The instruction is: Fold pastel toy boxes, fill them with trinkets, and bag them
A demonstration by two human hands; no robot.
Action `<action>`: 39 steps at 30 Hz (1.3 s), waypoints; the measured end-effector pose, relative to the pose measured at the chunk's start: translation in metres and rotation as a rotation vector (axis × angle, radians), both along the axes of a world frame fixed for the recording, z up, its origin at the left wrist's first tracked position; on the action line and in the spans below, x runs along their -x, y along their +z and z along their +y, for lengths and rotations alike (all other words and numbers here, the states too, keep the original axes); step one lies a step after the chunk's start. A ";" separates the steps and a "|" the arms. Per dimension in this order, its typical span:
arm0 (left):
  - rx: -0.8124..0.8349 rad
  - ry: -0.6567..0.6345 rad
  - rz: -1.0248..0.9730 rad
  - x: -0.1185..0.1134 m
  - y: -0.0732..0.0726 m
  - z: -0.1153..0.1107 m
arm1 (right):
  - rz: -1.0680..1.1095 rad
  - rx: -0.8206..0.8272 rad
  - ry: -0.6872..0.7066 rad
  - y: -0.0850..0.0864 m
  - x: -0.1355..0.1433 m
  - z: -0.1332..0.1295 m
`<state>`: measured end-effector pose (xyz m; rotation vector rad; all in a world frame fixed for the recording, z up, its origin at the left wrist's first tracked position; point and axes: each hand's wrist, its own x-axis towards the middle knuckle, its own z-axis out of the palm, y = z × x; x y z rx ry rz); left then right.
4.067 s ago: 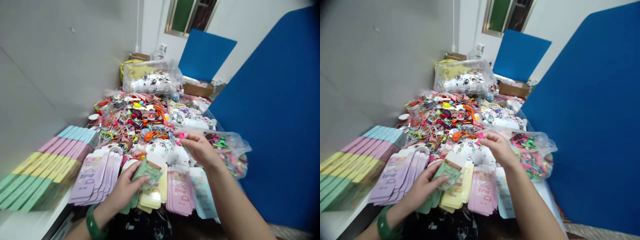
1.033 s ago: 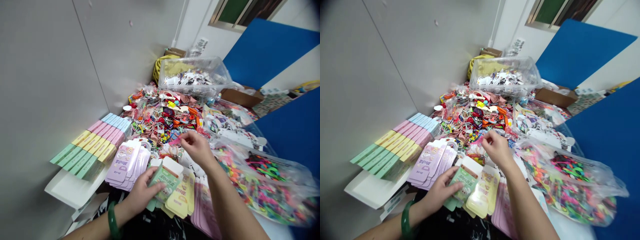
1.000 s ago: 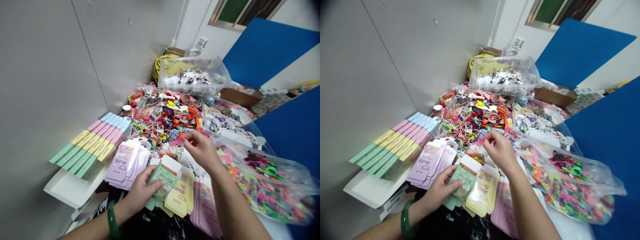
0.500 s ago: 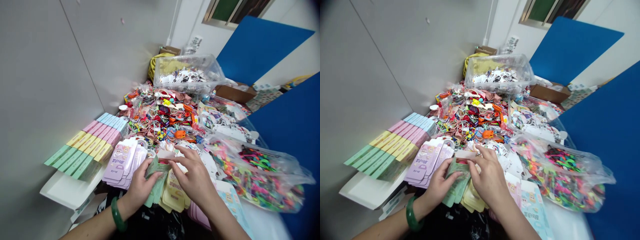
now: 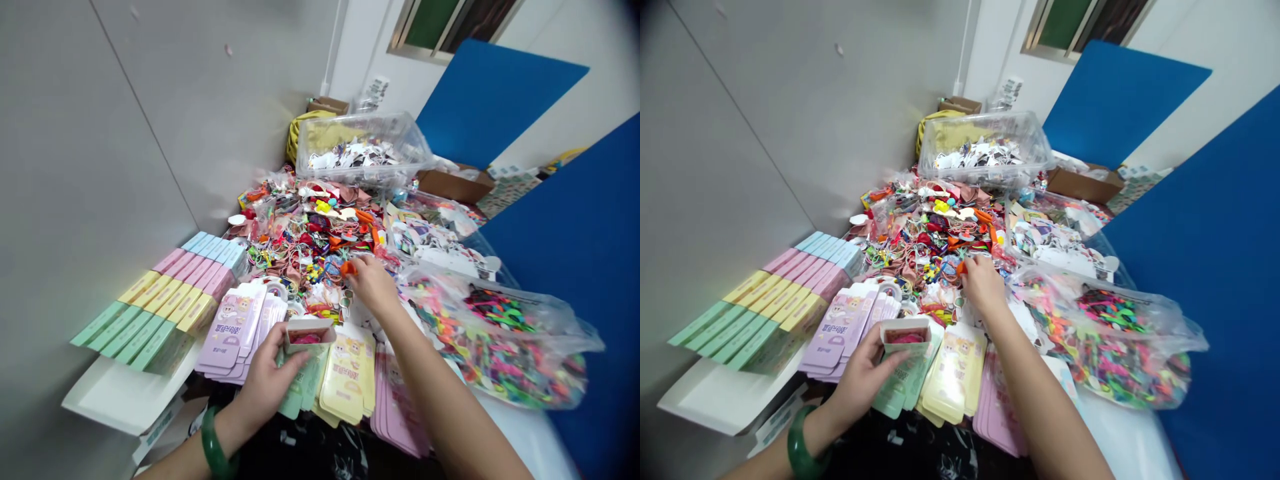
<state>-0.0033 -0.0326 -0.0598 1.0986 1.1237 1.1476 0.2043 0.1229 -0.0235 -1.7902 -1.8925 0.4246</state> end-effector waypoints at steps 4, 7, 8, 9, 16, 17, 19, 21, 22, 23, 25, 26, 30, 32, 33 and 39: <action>0.030 0.014 -0.035 0.001 0.000 0.002 | 0.190 0.059 -0.038 0.009 -0.006 0.017; 0.043 0.023 -0.052 0.003 -0.001 0.006 | 0.375 0.112 -0.001 0.026 -0.014 0.009; 0.041 0.021 -0.058 0.003 -0.002 0.007 | 0.474 0.144 0.035 0.032 -0.016 0.002; 0.035 0.018 -0.060 0.003 -0.002 0.009 | 0.601 0.191 0.079 0.038 -0.017 -0.006; -0.059 -0.031 0.074 -0.011 0.005 0.014 | 0.967 0.419 0.384 0.059 0.006 -0.069; -0.074 -0.041 0.091 -0.013 0.007 0.014 | 0.876 0.361 0.403 0.058 0.012 -0.076; -0.088 -0.052 0.111 -0.015 0.010 0.013 | 0.602 0.149 0.412 0.052 0.023 -0.089; -0.086 -0.048 0.120 -0.016 0.011 0.012 | 0.258 -0.099 0.410 0.045 0.034 -0.100; -0.088 -0.041 0.126 -0.016 0.010 0.011 | 0.104 -0.191 0.422 0.042 0.038 -0.105; -0.095 -0.029 0.132 -0.016 0.009 0.010 | -0.008 -0.248 0.451 0.040 0.042 -0.110; -0.115 -0.010 0.147 -0.015 0.006 0.009 | -0.100 -0.241 0.550 0.039 0.047 -0.119; -0.125 -0.006 0.152 -0.014 0.004 0.008 | -0.105 -0.194 0.597 0.040 0.049 -0.123; -0.150 -0.036 0.128 -0.014 0.001 0.007 | -0.025 0.081 0.613 0.047 0.048 -0.130; -0.168 -0.052 0.093 -0.016 0.000 0.008 | 0.070 0.123 0.562 0.049 0.046 -0.130; -0.171 -0.062 0.070 -0.016 -0.001 0.009 | 0.108 0.099 0.545 0.048 0.044 -0.130; -0.044 0.013 0.080 -0.013 -0.009 -0.003 | -0.091 -0.162 0.485 0.040 0.048 -0.141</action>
